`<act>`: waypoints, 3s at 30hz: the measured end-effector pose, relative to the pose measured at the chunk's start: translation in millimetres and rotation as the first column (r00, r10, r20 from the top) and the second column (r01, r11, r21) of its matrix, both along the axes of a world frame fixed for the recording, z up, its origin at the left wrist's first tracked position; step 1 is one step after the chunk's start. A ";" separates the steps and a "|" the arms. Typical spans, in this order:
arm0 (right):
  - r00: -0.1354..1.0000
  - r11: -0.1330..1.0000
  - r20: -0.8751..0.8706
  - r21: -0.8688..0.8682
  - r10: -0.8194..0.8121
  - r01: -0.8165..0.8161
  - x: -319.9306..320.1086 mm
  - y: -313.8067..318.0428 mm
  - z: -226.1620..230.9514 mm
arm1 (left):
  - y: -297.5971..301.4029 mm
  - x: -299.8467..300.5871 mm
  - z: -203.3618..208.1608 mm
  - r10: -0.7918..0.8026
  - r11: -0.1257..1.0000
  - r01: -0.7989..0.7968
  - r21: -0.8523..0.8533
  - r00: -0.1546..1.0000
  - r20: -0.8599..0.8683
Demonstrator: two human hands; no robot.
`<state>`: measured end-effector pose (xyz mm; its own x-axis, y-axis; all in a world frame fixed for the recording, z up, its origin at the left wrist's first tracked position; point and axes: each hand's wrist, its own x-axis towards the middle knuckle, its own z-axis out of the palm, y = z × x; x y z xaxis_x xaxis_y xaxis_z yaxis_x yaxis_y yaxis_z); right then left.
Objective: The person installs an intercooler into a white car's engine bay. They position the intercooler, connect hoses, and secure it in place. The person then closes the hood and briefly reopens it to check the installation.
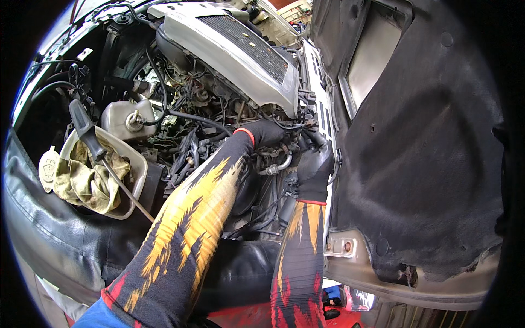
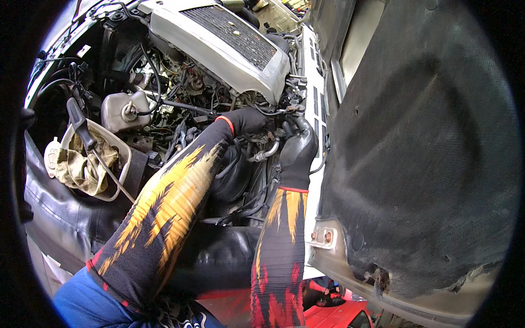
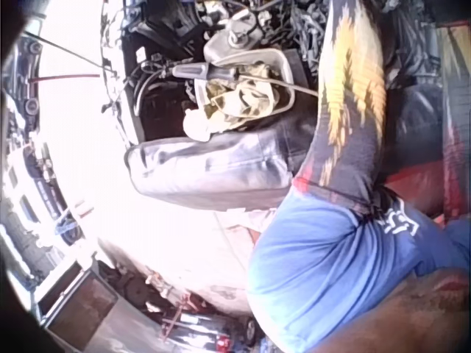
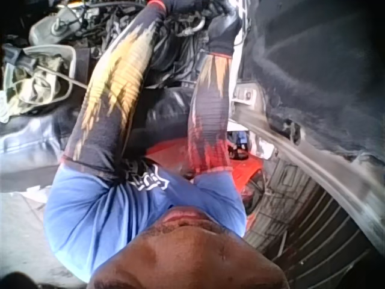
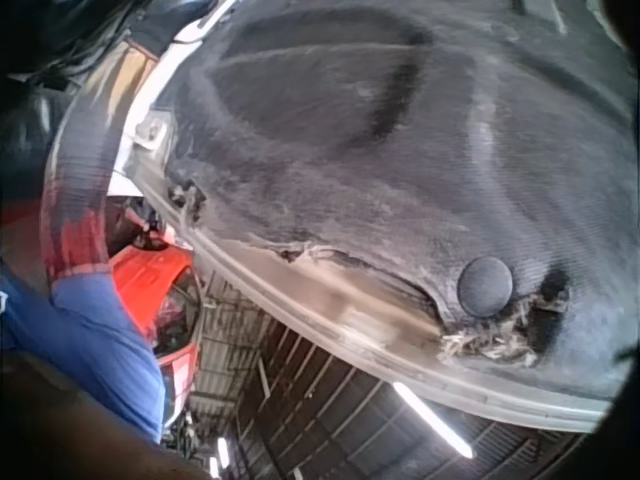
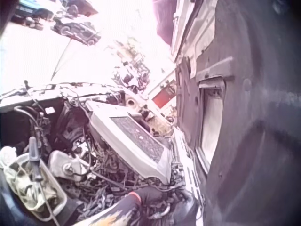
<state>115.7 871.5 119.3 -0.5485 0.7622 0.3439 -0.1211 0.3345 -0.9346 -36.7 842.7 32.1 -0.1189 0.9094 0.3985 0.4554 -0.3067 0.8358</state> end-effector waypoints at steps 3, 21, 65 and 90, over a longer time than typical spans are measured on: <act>0.999 0.999 -0.027 -0.027 -0.025 0.024 -4.9 2.6 -0.6 | -4.7 3.8 8.1 0.010 0.989 -0.013 -0.146 1.000 -0.024; 0.987 0.991 0.126 -0.076 -0.097 0.107 -7.2 -3.8 -7.0 | -81.6 62.2 43.4 0.343 0.881 -0.409 -0.238 0.898 -0.276; 0.848 0.924 0.372 0.210 -0.377 0.319 16.9 20.0 -13.2 | -88.8 68.2 21.3 0.536 0.828 -0.559 0.041 0.770 -0.344; 0.974 0.573 -0.222 -0.793 0.043 -0.206 10.7 -33.6 -84.3 | -92.7 53.1 9.8 0.317 0.930 -0.367 -0.002 0.806 -0.499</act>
<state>126.4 838.0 35.0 -0.6594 0.6946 -0.2875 -0.2739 -0.5782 -0.7686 16.4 750.0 41.8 -0.2448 0.8821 0.4025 0.8673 0.0137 0.4975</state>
